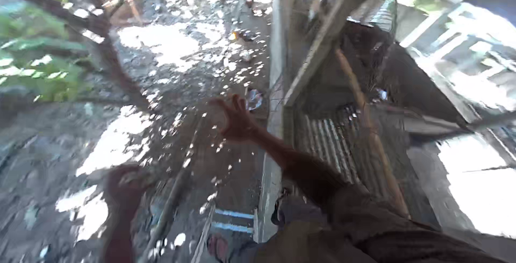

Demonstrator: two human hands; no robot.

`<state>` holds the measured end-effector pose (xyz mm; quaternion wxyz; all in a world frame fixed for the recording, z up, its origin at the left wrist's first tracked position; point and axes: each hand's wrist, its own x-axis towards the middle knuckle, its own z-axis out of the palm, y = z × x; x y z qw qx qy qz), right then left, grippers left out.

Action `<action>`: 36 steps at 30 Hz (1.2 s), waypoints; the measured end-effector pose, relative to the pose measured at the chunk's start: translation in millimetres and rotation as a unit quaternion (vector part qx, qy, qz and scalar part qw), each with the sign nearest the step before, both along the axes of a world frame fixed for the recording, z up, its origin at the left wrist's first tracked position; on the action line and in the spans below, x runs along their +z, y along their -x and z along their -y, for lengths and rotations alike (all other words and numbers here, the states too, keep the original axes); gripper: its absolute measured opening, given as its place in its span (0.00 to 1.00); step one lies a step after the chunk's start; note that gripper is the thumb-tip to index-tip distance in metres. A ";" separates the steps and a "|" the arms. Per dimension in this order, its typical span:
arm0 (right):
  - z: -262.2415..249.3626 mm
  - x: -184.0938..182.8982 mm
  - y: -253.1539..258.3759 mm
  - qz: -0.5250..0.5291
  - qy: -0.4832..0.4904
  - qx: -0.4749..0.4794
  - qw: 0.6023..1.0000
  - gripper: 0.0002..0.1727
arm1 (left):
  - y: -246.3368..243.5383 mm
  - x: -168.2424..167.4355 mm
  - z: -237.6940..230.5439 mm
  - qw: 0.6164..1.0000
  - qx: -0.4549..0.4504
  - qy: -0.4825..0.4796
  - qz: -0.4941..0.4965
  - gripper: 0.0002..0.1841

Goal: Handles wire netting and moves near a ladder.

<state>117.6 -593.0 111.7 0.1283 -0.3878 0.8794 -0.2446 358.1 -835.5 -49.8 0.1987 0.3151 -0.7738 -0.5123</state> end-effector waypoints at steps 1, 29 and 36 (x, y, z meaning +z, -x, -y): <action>5.3 -31.0 18.8 -0.017 0.017 0.031 0.999 0.55 | -4.7 -5.1 -11.7 0.999 0.019 -0.004 0.037 0.26; 148.2 -159.1 -39.0 0.002 -0.124 0.119 0.985 0.52 | -101.7 -146.1 -62.5 0.937 0.208 -0.177 0.220 0.27; 148.3 -189.8 -35.6 -0.020 -0.151 0.171 0.973 0.55 | -109.0 -171.5 -54.2 0.917 0.235 -0.218 0.239 0.31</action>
